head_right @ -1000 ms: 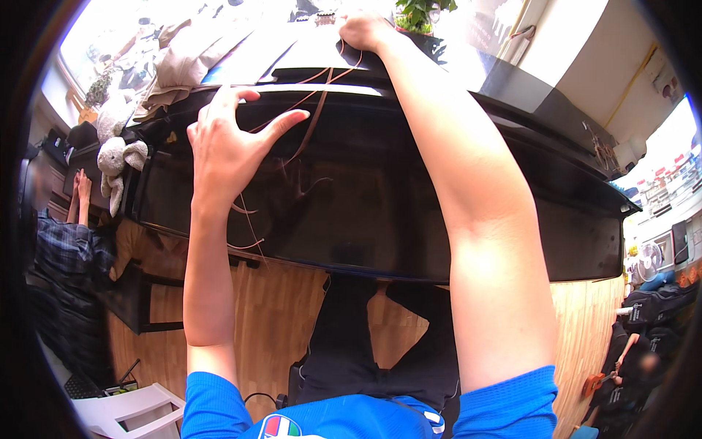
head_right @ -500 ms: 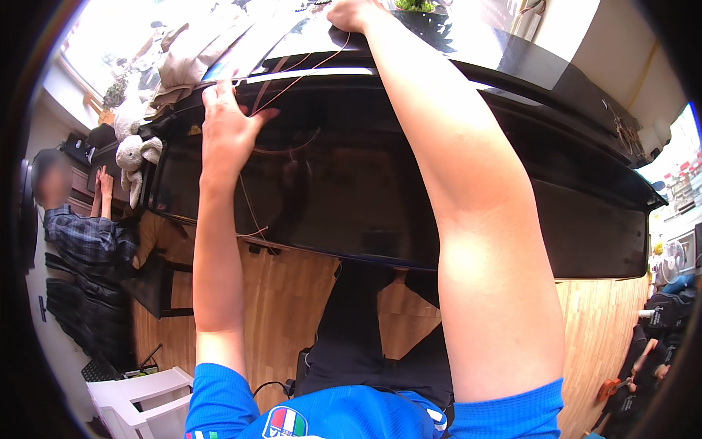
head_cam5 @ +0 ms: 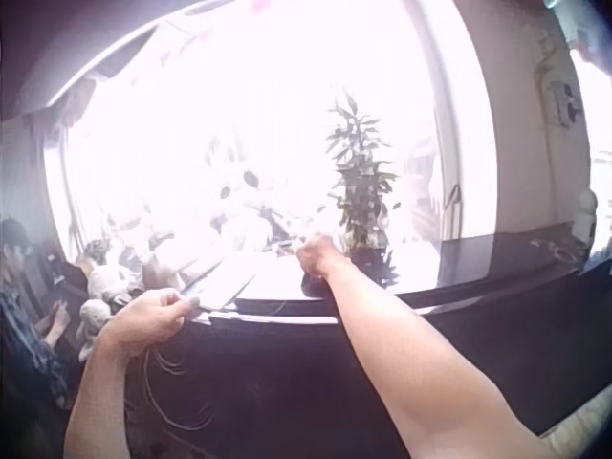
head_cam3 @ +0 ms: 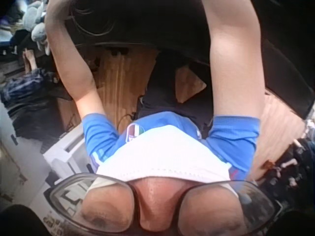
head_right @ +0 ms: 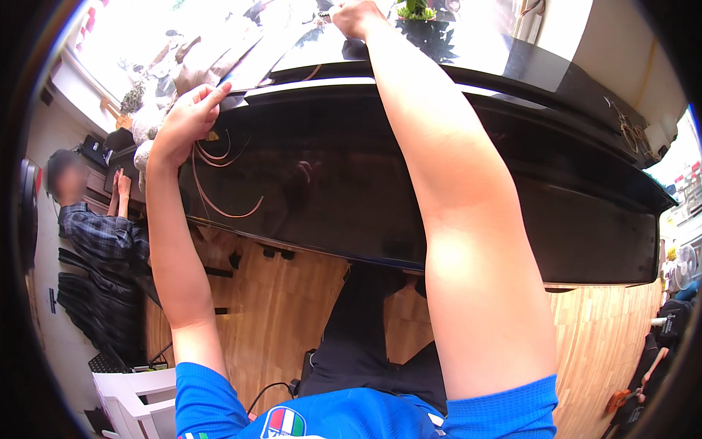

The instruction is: The person repeatedly bends and shapes a thin copper wire into circular loops using both hands. They form a loop, place it on the piano surface, then pick up the wire again to form another loop, repeating this cycle throughout the clip.

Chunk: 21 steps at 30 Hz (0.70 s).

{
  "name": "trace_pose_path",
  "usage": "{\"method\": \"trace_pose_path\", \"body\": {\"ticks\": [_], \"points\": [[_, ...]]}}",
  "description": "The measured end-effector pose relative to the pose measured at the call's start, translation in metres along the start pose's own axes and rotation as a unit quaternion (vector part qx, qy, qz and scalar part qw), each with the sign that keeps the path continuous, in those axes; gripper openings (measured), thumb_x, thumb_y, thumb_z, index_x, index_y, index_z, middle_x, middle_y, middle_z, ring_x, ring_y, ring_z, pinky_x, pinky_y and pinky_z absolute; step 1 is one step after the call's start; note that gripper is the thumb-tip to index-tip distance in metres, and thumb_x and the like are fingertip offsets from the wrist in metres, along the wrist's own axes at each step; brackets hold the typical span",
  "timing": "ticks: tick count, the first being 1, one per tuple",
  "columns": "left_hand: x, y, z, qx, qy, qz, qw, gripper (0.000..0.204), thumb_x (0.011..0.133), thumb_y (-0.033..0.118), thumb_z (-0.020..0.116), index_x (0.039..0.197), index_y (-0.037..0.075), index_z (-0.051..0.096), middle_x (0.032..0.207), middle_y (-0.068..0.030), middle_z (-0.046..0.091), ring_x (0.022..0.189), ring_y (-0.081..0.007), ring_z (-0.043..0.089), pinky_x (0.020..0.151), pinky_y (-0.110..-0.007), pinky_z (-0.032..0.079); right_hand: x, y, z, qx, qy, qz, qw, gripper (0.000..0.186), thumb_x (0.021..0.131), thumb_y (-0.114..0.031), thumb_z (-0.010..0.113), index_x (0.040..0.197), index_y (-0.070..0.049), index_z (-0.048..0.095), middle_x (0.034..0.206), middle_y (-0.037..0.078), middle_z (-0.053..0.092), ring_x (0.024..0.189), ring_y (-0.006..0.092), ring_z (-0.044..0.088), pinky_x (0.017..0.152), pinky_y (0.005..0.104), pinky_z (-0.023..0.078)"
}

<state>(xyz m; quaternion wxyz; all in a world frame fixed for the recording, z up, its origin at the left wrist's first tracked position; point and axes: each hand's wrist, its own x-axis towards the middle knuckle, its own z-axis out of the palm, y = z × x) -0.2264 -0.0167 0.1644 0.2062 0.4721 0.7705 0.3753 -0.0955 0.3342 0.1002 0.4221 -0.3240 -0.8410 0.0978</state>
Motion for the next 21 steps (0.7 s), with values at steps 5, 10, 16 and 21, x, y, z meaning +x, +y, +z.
{"method": "trace_pose_path", "body": {"ticks": [5, 10, 16, 21], "points": [[-0.025, 0.02, -0.016, -0.27, -0.129, 0.025, 0.954, 0.031, 0.103, 0.032, 0.058, 0.109, 0.002, 0.056, 0.068, 0.0093, 0.034, 0.054, 0.0014, 0.028, 0.042, -0.017, 0.017, -0.035, -0.05, -0.054, 0.161, 0.158, 0.05, 0.973, 0.033, 0.09, -0.027, 0.054, 0.107, -0.001, 0.066, 0.101, 0.025, 0.069, 0.101, 0.0408, 0.066, 0.088, 0.0456, 0.051], [-0.025, 0.031, -0.015, -0.377, -0.072, 0.089, 0.919, 0.039, 0.106, 0.036, 0.051, 0.119, -0.001, 0.052, 0.067, 0.0071, 0.031, 0.052, -0.0012, 0.025, 0.042, -0.018, 0.019, -0.097, -0.1, -0.111, 0.194, 0.212, 0.047, 0.957, 0.037, 0.096, -0.034, 0.051, 0.091, -0.001, 0.066, 0.078, 0.016, 0.067, 0.073, 0.026, 0.066, 0.074, 0.0379, 0.053], [-0.056, 0.075, -0.024, -0.362, -0.033, 0.168, 0.916, 0.038, 0.109, 0.032, 0.041, 0.125, -0.001, 0.053, 0.068, 0.0059, 0.032, 0.054, -0.0029, 0.023, 0.045, -0.019, 0.021, -0.18, -0.197, -0.162, 0.454, -0.265, 0.126, 0.841, 0.075, 0.098, -0.069, 0.04, 0.104, 0.001, 0.069, 0.092, 0.013, 0.071, 0.09, 0.0174, 0.068, 0.084, 0.0342, 0.054], [-0.103, 0.1, -0.004, 0.054, 0.126, 0.209, 0.968, 0.05, 0.106, 0.045, 0.042, 0.124, 0.001, 0.058, 0.083, -0.0066, 0.062, 0.077, -0.0184, 0.059, 0.076, -0.037, 0.047, -0.152, -0.239, -0.174, 0.669, -0.355, 0.018, 0.653, 0.059, 0.099, -0.058, 0.052, 0.121, -0.003, 0.058, 0.117, 0.017, 0.067, 0.11, 0.0242, 0.065, 0.101, 0.0413, 0.049]]}}
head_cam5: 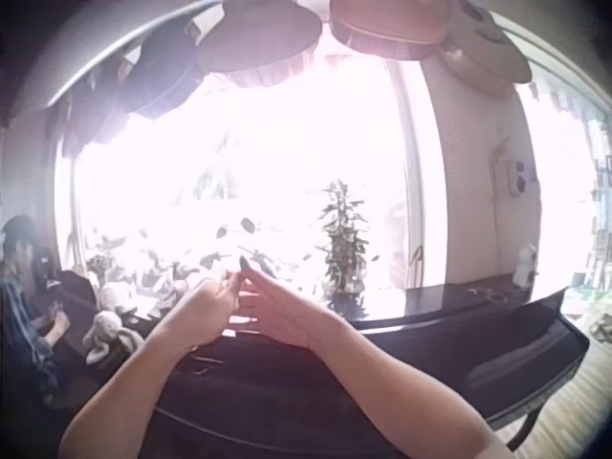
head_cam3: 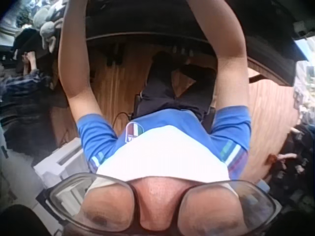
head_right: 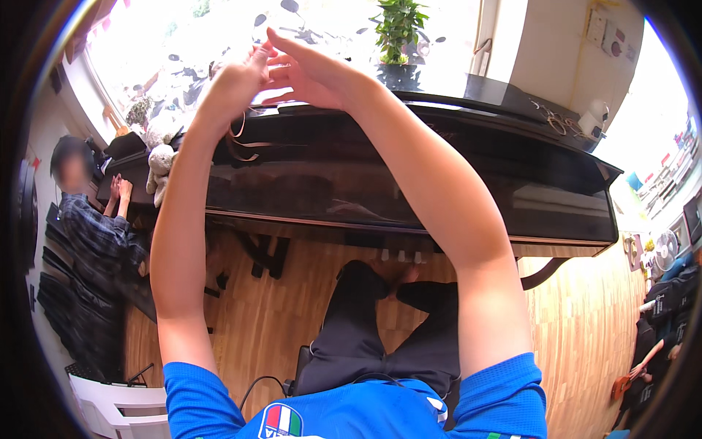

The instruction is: The person repeatedly bends and shapes a thin copper wire into circular loops using both hands. They form a loop, place it on the piano surface, then pick up the wire again to form another loop, repeating this cycle throughout the clip.

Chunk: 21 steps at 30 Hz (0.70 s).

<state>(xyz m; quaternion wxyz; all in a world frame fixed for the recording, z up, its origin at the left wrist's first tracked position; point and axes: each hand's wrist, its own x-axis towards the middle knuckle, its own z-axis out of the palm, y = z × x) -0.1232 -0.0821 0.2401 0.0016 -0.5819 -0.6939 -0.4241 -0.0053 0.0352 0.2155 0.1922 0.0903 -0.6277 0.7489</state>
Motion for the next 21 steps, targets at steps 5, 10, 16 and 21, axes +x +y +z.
{"method": "trace_pose_path", "body": {"ticks": [5, 10, 16, 21], "points": [[-0.035, 0.025, -0.007, 0.189, 0.149, 0.066, 0.968, 0.059, 0.107, 0.049, 0.033, 0.096, 0.002, 0.067, 0.082, -0.0162, 0.069, 0.082, -0.0287, 0.067, 0.076, -0.043, 0.048, 0.018, -0.031, 0.024, 0.013, 0.083, -0.066, 0.994, 0.04, 0.101, -0.035, 0.057, 0.12, -0.001, 0.055, 0.11, 0.014, 0.065, 0.112, 0.0255, 0.063, 0.098, 0.04, 0.051], [-0.081, 0.043, -0.033, 0.113, 0.087, 0.094, 0.985, 0.053, 0.104, 0.049, 0.043, 0.088, 0.002, 0.064, 0.062, -0.0103, 0.055, 0.058, -0.0204, 0.052, 0.064, -0.037, 0.044, 0.009, -0.045, 0.04, 0.127, 0.087, -0.101, 0.983, 0.018, 0.104, -0.02, 0.049, 0.107, -0.003, 0.045, 0.094, 0.006, 0.048, 0.083, 0.0157, 0.048, 0.075, 0.0313, 0.043], [-0.156, 0.014, -0.04, -0.027, 0.005, 0.082, 0.996, 0.045, 0.104, 0.036, 0.055, 0.073, 0.003, 0.053, 0.062, 0.0021, 0.04, 0.059, -0.007, 0.034, 0.055, -0.028, 0.03, -0.056, -0.054, -0.009, 0.289, -0.16, -0.114, 0.937, 0.026, 0.099, -0.022, 0.056, 0.088, 0.001, 0.058, 0.064, 0.01, 0.062, 0.056, 0.0245, 0.06, 0.064, 0.0393, 0.052], [-0.211, 0.001, -0.035, -0.095, -0.066, -0.018, 0.993, 0.037, 0.102, 0.028, 0.059, 0.075, 0.002, 0.059, 0.064, 0.0036, 0.041, 0.06, -0.0045, 0.035, 0.054, -0.025, 0.028, -0.175, -0.035, 0.04, 0.176, 0.266, -0.227, 0.92, 0.049, 0.11, -0.032, 0.033, 0.065, -0.015, 0.026, 0.056, -0.003, 0.017, 0.047, 0.0095, 0.015, 0.043, 0.0273, 0.015]]}}
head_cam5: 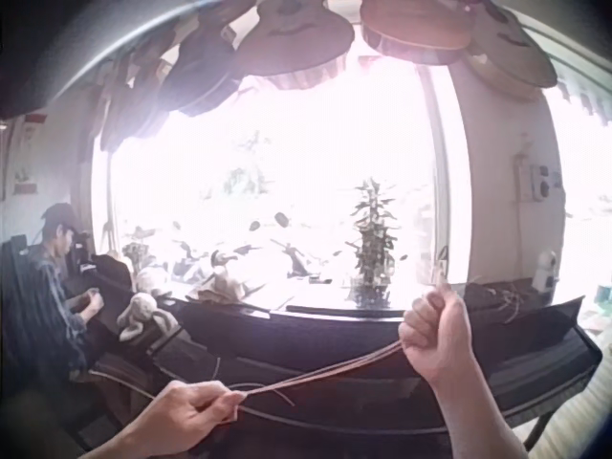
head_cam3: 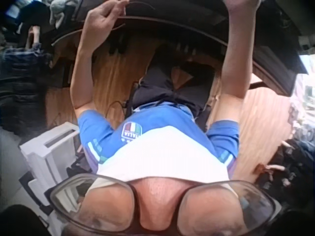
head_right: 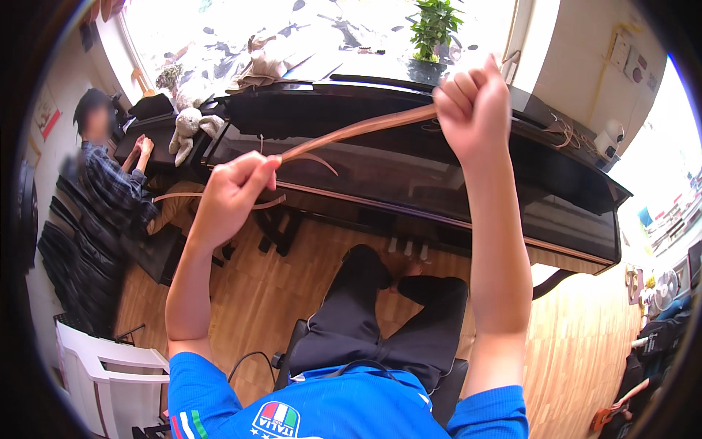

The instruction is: The person repeatedly bends and shapes a thin copper wire into circular loops using both hands. They form a loop, place it on the piano surface, then pick up the wire again to form another loop, repeating this cycle throughout the clip.

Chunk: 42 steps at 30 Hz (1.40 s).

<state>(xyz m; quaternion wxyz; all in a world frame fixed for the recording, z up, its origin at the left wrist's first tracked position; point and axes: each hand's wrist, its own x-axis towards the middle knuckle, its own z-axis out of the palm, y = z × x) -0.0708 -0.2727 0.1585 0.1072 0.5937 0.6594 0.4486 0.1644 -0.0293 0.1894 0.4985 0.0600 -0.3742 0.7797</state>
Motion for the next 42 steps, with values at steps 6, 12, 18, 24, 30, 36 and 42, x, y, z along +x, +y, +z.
{"method": "trace_pose_path", "body": {"ticks": [6, 12, 18, 24, 30, 36, 42], "points": [[-0.005, -0.033, 0.044, -0.021, -0.092, 0.011, 0.995, 0.032, 0.101, 0.025, 0.06, 0.082, 0.001, 0.066, 0.063, 0.0006, 0.051, 0.06, -0.0058, 0.042, 0.055, -0.026, 0.036, -0.076, -0.022, -0.101, 0.033, 0.129, -0.056, 0.99, 0.051, 0.11, -0.037, 0.035, 0.064, -0.015, 0.028, 0.053, -0.005, 0.016, 0.044, 0.0095, 0.012, 0.041, 0.0276, 0.014], [0.014, -0.074, 0.115, 0.023, -0.269, -0.103, 0.957, 0.044, 0.102, 0.04, 0.054, 0.085, 0.001, 0.066, 0.059, -0.0067, 0.05, 0.057, -0.0139, 0.046, 0.058, -0.032, 0.04, -0.087, -0.014, -0.196, 0.002, 0.231, -0.002, 0.973, 0.059, 0.107, -0.054, 0.021, 0.065, -0.014, 0.03, 0.054, -0.003, 0.017, 0.045, 0.0114, 0.013, 0.042, 0.0294, 0.013], [0.001, -0.077, 0.159, 0.183, -0.079, 0.145, 0.969, 0.042, 0.095, 0.026, 0.067, 0.131, 0.004, 0.061, 0.122, -0.0133, 0.063, 0.105, -0.0271, 0.063, 0.095, -0.036, 0.049, -0.079, -0.008, -0.219, -0.114, 0.251, -0.034, 0.961, 0.059, 0.106, -0.058, 0.02, 0.067, -0.014, 0.03, 0.054, -0.004, 0.018, 0.044, 0.0105, 0.013, 0.042, 0.0284, 0.013], [-0.031, 0.023, 0.162, -0.561, -0.236, 0.181, 0.772, 0.038, 0.093, 0.034, 0.067, 0.097, -0.004, 0.073, 0.103, -0.0216, 0.068, 0.102, -0.0375, 0.064, 0.085, -0.044, 0.053, -0.089, 0.006, -0.21, -0.175, 0.221, -0.06, 0.958, 0.061, 0.104, -0.061, 0.021, 0.067, -0.014, 0.029, 0.053, -0.004, 0.017, 0.045, 0.009, 0.013, 0.043, 0.0283, 0.012], [-0.051, 0.059, 0.214, -0.785, -0.212, 0.207, 0.544, 0.01, 0.086, -0.003, 0.07, 0.092, -0.01, 0.072, 0.093, -0.0218, 0.068, 0.082, -0.0297, 0.064, 0.073, -0.037, 0.051, -0.092, 0.007, -0.209, -0.203, 0.209, -0.052, 0.955, 0.06, 0.105, -0.06, 0.02, 0.068, -0.014, 0.029, 0.054, -0.004, 0.018, 0.046, 0.0089, 0.013, 0.043, 0.0278, 0.013], [-0.053, 0.081, 0.206, -0.808, -0.191, 0.104, 0.547, 0.011, 0.087, -0.002, 0.067, 0.09, -0.01, 0.073, 0.09, -0.0212, 0.066, 0.076, -0.0281, 0.063, 0.07, -0.035, 0.05, -0.095, 0.001, -0.21, -0.234, 0.226, -0.069, 0.943, 0.06, 0.106, -0.058, 0.018, 0.067, -0.014, 0.029, 0.054, -0.004, 0.018, 0.047, 0.0097, 0.013, 0.044, 0.0279, 0.013], [-0.059, 0.076, 0.171, -0.737, -0.203, 0.052, 0.643, 0.017, 0.093, 0.002, 0.061, 0.092, -0.008, 0.074, 0.087, -0.0178, 0.065, 0.073, -0.0256, 0.06, 0.067, -0.033, 0.049, -0.092, 0.006, -0.212, -0.202, 0.211, -0.053, 0.955, 0.062, 0.103, -0.063, 0.021, 0.066, -0.014, 0.029, 0.053, -0.004, 0.017, 0.046, 0.0098, 0.013, 0.044, 0.0283, 0.013]]}}
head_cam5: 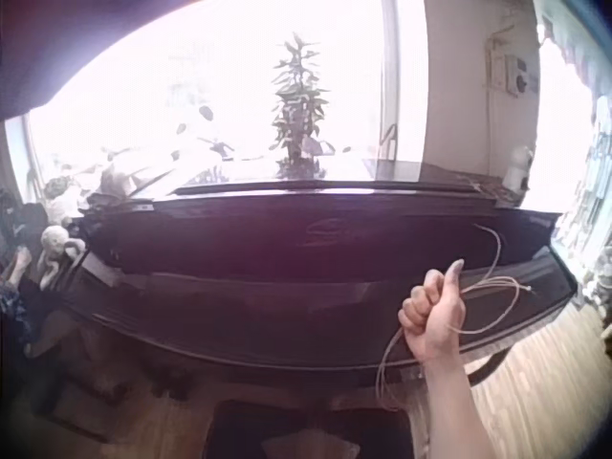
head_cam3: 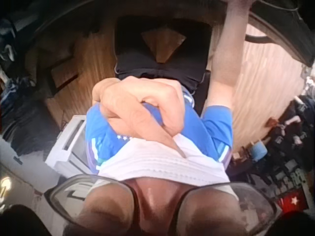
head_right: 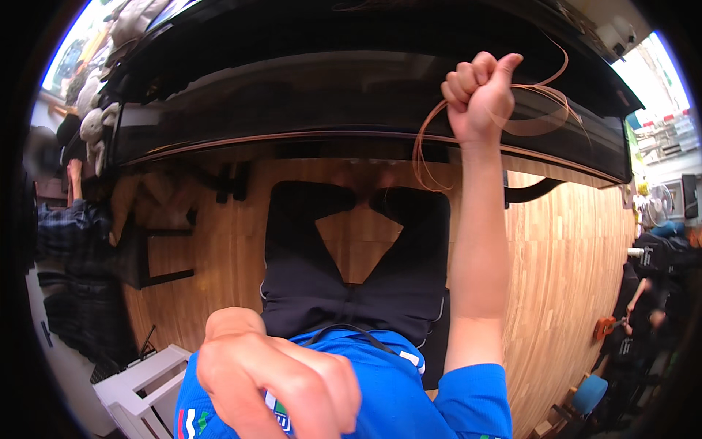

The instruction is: The person repeatedly bends and shapes a thin copper wire into circular loops using both hands. They form a loop, place it on the piano surface, then pick up the wire again to form another loop, repeating this cycle throughout the clip.

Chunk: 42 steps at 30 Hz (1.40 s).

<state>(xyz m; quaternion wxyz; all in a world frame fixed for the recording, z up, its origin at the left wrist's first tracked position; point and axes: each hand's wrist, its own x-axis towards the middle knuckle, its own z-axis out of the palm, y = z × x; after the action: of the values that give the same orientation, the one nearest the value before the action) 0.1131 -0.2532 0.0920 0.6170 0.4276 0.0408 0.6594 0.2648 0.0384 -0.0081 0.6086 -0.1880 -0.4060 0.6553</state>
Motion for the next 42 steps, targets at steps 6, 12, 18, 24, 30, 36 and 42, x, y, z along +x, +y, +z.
{"method": "trace_pose_path", "body": {"ticks": [6, 12, 18, 24, 30, 36, 42], "points": [[0.007, 0.0, -0.029, 0.06, -0.125, 0.067, 0.988, 0.017, 0.093, 0.003, 0.062, 0.095, -0.007, 0.075, 0.092, -0.017, 0.065, 0.08, -0.0267, 0.06, 0.07, -0.033, 0.049, 0.001, 0.003, 0.0, -0.004, -0.004, -0.002, 1.0, 0.062, 0.103, -0.064, 0.019, 0.066, -0.014, 0.029, 0.053, -0.004, 0.017, 0.045, 0.01, 0.014, 0.043, 0.0283, 0.012], [0.012, -0.009, -0.025, 0.049, -0.163, 0.074, 0.983, 0.019, 0.094, 0.008, 0.063, 0.096, -0.008, 0.074, 0.097, -0.0169, 0.065, 0.084, -0.0286, 0.061, 0.074, -0.036, 0.05, 0.0, -0.006, -0.006, -0.005, 0.019, -0.007, 1.0, 0.063, 0.103, -0.064, 0.018, 0.065, -0.014, 0.028, 0.053, -0.005, 0.017, 0.045, 0.01, 0.013, 0.043, 0.0279, 0.013], [0.016, -0.009, -0.036, 0.016, -0.175, 0.022, 0.984, 0.038, 0.099, 0.025, 0.059, 0.105, -0.01, 0.072, 0.098, -0.0191, 0.064, 0.086, -0.0295, 0.06, 0.077, -0.039, 0.049, 0.002, 0.001, 0.001, 0.015, 0.002, 0.0, 1.0, 0.062, 0.103, -0.063, 0.021, 0.066, -0.014, 0.029, 0.052, -0.004, 0.017, 0.044, 0.0096, 0.013, 0.043, 0.028, 0.012], [-0.005, -0.03, 0.016, -0.176, -0.105, 0.016, 0.979, 0.111, 0.08, 0.083, 0.048, 0.127, -0.017, 0.057, 0.125, -0.0269, 0.055, 0.109, -0.0365, 0.058, 0.097, -0.042, 0.045, 0.0, 0.001, -0.001, 0.007, 0.015, 0.0, 1.0, 0.062, 0.104, -0.062, 0.021, 0.066, -0.014, 0.029, 0.053, -0.005, 0.018, 0.045, 0.0096, 0.013, 0.043, 0.0278, 0.013], [0.008, -0.037, 0.003, -0.138, -0.252, 0.056, 0.956, 0.126, 0.061, 0.087, 0.063, 0.136, -0.013, 0.051, 0.133, -0.0252, 0.048, 0.117, -0.0375, 0.054, 0.1, -0.044, 0.043, -0.001, -0.003, -0.003, 0.016, 0.007, -0.006, 1.0, 0.061, 0.104, -0.061, 0.02, 0.066, -0.014, 0.03, 0.053, -0.005, 0.017, 0.045, 0.0092, 0.013, 0.043, 0.0276, 0.013], [0.065, -0.007, -0.065, 0.314, -0.086, 0.074, 0.942, 0.06, 0.089, 0.035, 0.069, 0.131, -0.007, 0.056, 0.129, -0.0189, 0.058, 0.116, -0.0271, 0.057, 0.101, -0.038, 0.045, 0.003, 0.001, 0.006, 0.017, 0.024, 0.017, 0.999, 0.061, 0.103, -0.063, 0.02, 0.066, -0.015, 0.029, 0.053, -0.005, 0.017, 0.045, 0.0084, 0.014, 0.042, 0.0272, 0.013], [0.127, -0.048, -0.157, 0.352, 0.136, -0.188, 0.907, 0.052, 0.103, 0.029, 0.057, 0.143, -0.003, 0.045, 0.123, -0.012, 0.064, 0.104, -0.016, 0.066, 0.093, -0.028, 0.052, 0.019, 0.002, 0.079, 0.143, -0.081, 0.063, 0.984, 0.065, 0.102, -0.066, 0.016, 0.064, -0.014, 0.028, 0.052, -0.004, 0.017, 0.044, 0.0099, 0.014, 0.041, 0.0285, 0.013]]}}
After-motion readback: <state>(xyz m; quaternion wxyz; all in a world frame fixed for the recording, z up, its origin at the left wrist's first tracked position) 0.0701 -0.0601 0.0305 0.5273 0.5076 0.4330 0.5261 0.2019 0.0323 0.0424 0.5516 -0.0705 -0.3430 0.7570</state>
